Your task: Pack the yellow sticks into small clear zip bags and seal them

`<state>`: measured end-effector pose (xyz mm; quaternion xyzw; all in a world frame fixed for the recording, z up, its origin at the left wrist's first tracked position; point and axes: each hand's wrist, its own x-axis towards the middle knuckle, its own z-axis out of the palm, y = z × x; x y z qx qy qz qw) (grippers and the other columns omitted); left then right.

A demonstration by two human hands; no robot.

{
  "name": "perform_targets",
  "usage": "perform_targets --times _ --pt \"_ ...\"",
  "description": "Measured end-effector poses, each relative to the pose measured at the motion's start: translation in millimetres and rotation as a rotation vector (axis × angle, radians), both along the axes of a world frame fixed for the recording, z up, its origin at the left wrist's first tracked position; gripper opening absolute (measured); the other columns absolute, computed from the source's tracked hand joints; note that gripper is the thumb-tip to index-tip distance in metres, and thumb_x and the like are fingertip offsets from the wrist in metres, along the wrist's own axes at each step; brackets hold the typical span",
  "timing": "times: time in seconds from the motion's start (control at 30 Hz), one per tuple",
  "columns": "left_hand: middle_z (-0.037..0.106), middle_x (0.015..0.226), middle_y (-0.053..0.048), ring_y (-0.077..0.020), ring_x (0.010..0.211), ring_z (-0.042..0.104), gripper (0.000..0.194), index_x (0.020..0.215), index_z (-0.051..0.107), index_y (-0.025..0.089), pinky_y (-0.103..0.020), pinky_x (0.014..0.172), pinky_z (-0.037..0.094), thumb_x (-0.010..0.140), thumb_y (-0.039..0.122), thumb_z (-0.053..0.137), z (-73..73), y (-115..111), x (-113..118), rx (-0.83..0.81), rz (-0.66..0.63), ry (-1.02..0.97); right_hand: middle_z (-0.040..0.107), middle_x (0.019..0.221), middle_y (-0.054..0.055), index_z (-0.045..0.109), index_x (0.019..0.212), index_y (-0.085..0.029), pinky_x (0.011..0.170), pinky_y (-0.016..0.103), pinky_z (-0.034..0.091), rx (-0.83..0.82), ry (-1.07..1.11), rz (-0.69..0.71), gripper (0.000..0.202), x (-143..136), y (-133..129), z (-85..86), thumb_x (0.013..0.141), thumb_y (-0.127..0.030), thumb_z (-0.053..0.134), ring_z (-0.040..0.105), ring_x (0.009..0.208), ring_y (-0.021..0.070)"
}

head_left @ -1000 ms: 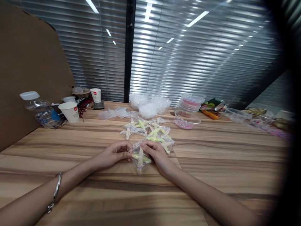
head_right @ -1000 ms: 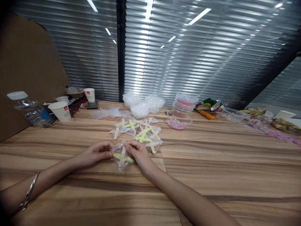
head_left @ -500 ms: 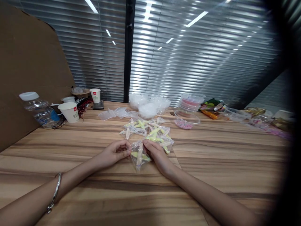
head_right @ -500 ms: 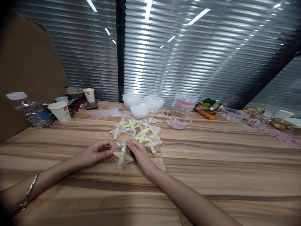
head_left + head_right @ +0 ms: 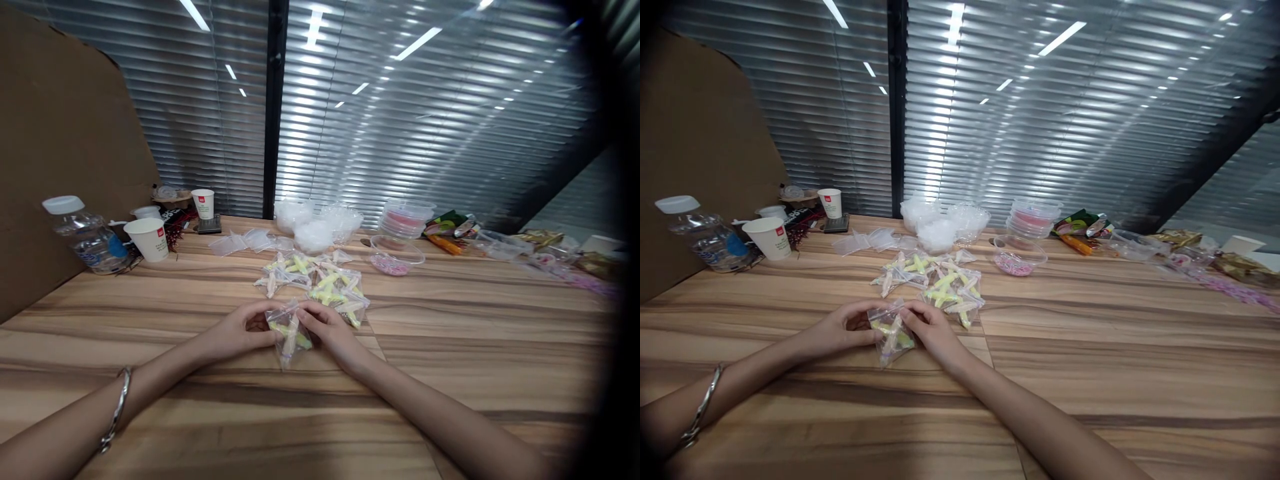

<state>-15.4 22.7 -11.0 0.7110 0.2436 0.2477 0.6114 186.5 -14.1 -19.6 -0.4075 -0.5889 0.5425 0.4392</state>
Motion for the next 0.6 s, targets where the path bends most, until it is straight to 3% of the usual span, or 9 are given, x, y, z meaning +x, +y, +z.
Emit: perform_targets --times 0.27,0.4,0.6 --pt "0.059 0.116 -0.006 -0.019 0.11 0.051 0.041 0.116 0.055 0.02 -0.034 0.097 0.039 0.076 0.023 0.065 -3.9 3.9 0.1 0.011 -0.003 -0.011 0.06 0.089 0.004 0.067 0.092 -0.018 0.058 0.022 0.034 0.056 -0.001 0.017 0.03 -1.7 -0.2 3.0 0.081 -0.044 0.057 0.048 0.069 0.0119" --pt "0.061 0.115 -0.006 -0.02 0.111 0.051 0.039 0.115 0.056 0.019 -0.034 0.096 0.039 0.077 0.023 0.064 0.0 2.1 0.2 0.03 -0.019 0.009 0.058 0.082 0.003 0.068 0.089 -0.018 0.052 0.022 0.031 0.057 -0.025 0.028 0.031 -1.3 -0.4 1.8 0.081 -0.045 0.056 0.044 0.06 0.0098" --pt "0.06 0.116 -0.006 -0.0192 0.104 0.055 0.038 0.115 0.057 0.019 -0.031 0.09 0.043 0.078 0.024 0.064 4.9 -0.6 -0.8 0.053 -0.026 0.071 0.057 0.074 0.001 0.067 0.081 -0.016 0.058 0.023 0.035 0.11 -0.049 0.003 0.029 -0.8 0.4 -1.3 0.08 -0.044 0.058 0.047 0.063 0.0111"
